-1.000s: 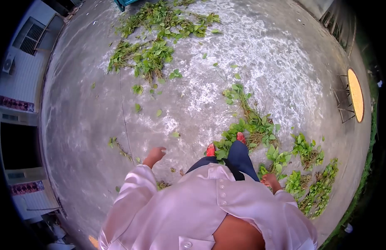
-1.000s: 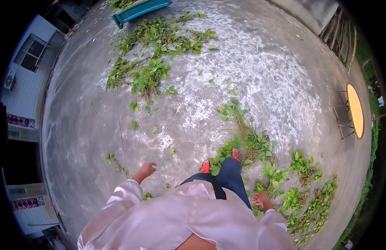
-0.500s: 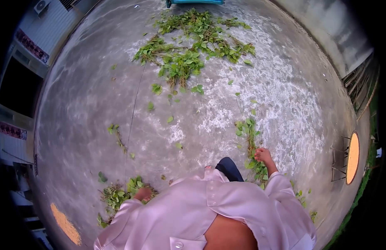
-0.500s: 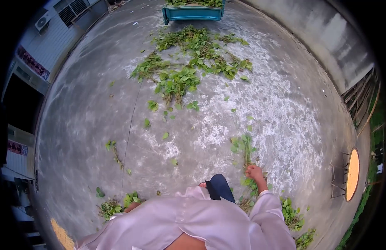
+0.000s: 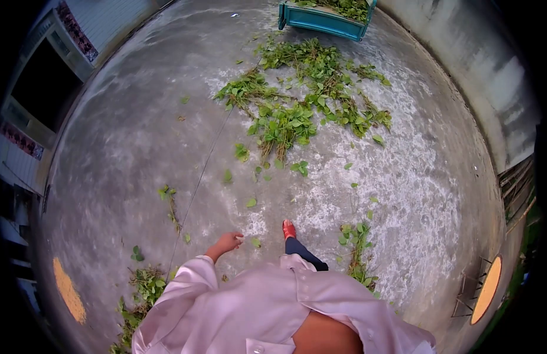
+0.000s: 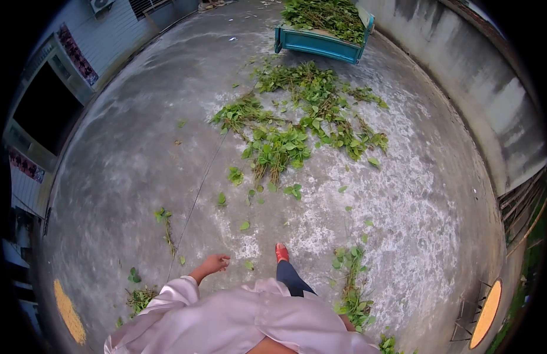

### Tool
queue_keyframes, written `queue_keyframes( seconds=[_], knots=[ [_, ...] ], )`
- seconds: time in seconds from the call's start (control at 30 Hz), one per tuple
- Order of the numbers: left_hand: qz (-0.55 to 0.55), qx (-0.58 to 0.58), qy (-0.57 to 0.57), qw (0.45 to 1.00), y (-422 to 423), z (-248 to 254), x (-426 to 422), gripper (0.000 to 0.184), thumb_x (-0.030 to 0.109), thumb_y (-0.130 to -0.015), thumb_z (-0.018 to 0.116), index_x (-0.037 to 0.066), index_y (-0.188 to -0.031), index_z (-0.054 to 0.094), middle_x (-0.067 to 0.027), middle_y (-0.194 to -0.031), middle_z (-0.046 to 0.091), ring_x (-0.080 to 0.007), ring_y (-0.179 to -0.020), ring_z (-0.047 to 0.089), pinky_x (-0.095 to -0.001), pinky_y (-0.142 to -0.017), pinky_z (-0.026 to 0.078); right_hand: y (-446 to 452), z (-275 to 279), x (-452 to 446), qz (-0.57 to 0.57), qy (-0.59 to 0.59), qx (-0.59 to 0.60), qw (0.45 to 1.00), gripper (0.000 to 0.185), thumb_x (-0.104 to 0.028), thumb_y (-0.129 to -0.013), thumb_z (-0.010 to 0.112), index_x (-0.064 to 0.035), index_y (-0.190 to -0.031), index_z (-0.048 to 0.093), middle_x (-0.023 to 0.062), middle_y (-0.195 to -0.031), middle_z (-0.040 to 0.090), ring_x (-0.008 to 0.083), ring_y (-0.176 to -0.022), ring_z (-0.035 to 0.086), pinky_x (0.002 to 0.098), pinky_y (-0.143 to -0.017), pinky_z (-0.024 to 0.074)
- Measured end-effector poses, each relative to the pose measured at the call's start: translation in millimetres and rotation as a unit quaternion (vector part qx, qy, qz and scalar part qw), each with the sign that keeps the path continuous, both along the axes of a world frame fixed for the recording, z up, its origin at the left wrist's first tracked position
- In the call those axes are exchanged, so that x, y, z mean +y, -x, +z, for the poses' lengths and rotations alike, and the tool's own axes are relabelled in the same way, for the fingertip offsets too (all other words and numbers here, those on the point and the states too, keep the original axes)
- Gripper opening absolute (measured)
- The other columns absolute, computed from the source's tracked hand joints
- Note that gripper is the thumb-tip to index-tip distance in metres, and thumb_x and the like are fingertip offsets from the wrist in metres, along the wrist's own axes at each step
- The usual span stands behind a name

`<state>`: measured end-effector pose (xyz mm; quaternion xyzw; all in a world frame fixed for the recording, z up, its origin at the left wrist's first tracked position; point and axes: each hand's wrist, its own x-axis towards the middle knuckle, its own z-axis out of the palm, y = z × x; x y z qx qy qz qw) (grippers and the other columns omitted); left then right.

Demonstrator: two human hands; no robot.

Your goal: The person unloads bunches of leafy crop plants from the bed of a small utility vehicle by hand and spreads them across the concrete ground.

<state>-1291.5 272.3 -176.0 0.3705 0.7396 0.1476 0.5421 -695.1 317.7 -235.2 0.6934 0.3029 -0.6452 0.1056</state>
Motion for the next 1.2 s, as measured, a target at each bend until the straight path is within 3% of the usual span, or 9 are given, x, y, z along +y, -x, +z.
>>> queue_keyframes(
  seconds=[0.43,0.47,0.63,0.7,0.77,0.87,1.0,1.13,1.2],
  knots=[
    [0.307,-0.059,0.083,0.946,128.1,-11.7,-2.2,0.03,0.014,-0.08,0.06,0.001,-0.106,0.056,-0.0098,-0.072,0.062,-0.0168,-0.055,0.06,-0.0279,-0.048,0.05,338.0,-2.0,440.4,0.051,-0.157,0.091,0.982,0.013,-0.01,-0.082,0.051,-0.0056,-0.093,0.054,0.0099,-0.077,0.063,0.02,-0.059,0.062,0.0325,-0.051,0.0497],
    [0.251,-0.011,0.144,0.957,135.4,41.1,28.4,0.03,0.013,-0.079,0.06,0.002,-0.107,0.055,-0.0096,-0.07,0.062,-0.0168,-0.055,0.06,-0.0278,-0.048,0.05,369.2,-11.7,456.2,0.067,-0.152,0.089,0.982,0.014,-0.01,-0.082,0.051,-0.0058,-0.094,0.055,0.0094,-0.078,0.063,0.0194,-0.06,0.062,0.032,-0.051,0.0499],
    [0.149,0.087,0.088,0.981,242.4,-96.0,-32.2,0.041,0.031,-0.07,0.066,0.012,-0.105,0.061,-0.0147,-0.087,0.065,-0.0274,-0.085,0.062,-0.0326,-0.077,0.048,517.1,-40.0,492.0,0.168,-0.101,0.111,0.974,0.009,-0.009,-0.078,0.051,-0.0082,-0.082,0.059,0.0078,-0.075,0.063,0.017,-0.059,0.062,0.0314,-0.045,0.0487],
    [0.21,0.046,0.13,0.968,307.2,-80.5,1.6,0.039,0.026,-0.071,0.065,0.009,-0.106,0.06,-0.0144,-0.084,0.065,-0.0259,-0.079,0.062,-0.0323,-0.071,0.049,569.9,-45.7,504.3,0.514,-0.135,0.068,0.844,0.013,-0.017,-0.078,0.053,-0.0058,-0.076,0.06,0.0059,-0.072,0.063,0.0154,-0.059,0.062,0.0306,-0.048,0.0499],
    [0.259,0.013,0.137,0.956,377.6,-73.3,38.6,0.038,0.022,-0.073,0.063,0.007,-0.107,0.059,-0.0141,-0.08,0.065,-0.0243,-0.073,0.063,-0.032,-0.066,0.05,625.4,-41.8,520.8,0.622,-0.08,0.044,0.778,0.016,-0.019,-0.077,0.052,-0.0065,-0.079,0.062,0.0048,-0.073,0.063,0.0133,-0.056,0.061,0.0285,-0.048,0.0497],
    [0.353,-0.05,0.111,0.928,490.9,-72.5,105.9,0.035,0.016,-0.075,0.061,0.004,-0.108,0.057,-0.0137,-0.076,0.065,-0.0221,-0.065,0.064,-0.0316,-0.057,0.051,708.6,-22.0,562.7,0.369,-0.074,0.037,0.926,0.016,-0.016,-0.077,0.053,-0.0071,-0.085,0.063,0.0048,-0.073,0.064,0.014,-0.055,0.061,0.0275,-0.047,0.0494],
    [0.265,0.028,0.078,0.961,646.6,-59.1,248.2,0.032,0.007,-0.076,0.057,-0.001,-0.107,0.055,-0.0105,-0.069,0.063,-0.0177,-0.054,0.062,-0.0287,-0.045,0.049,807.5,0.6,641.6,0.153,-0.154,0.128,0.968,0.016,-0.019,-0.08,0.053,-0.006,-0.086,0.061,0.0051,-0.072,0.064,0.0173,-0.058,0.063,0.0304,-0.049,0.0501],
    [0.271,0.003,0.008,0.963,779.4,-61.3,404.1,0.032,0.007,-0.077,0.056,-0.001,-0.108,0.054,-0.0115,-0.073,0.063,-0.0171,-0.058,0.062,-0.0276,-0.047,0.049,872.2,-13.4,713.8,0.092,-0.152,0.086,0.98,0.017,-0.021,-0.074,0.057,-0.0077,-0.084,0.063,0.0068,-0.07,0.063,0.0206,-0.058,0.062,0.0322,-0.048,0.0491],
    [0.271,-0.006,-0.01,0.962,824.0,-50.8,476.2,0.032,0.008,-0.078,0.056,-0.001,-0.109,0.054,-0.0117,-0.074,0.063,-0.0169,-0.06,0.063,-0.0274,-0.049,0.05,870.8,-77.1,751.5,0.422,-0.262,0.08,0.864,0.018,-0.025,-0.062,0.06,-0.0102,-0.072,0.064,0.0084,-0.066,0.062,0.0255,-0.057,0.061,0.0359,-0.048,0.0486]
  ],
)
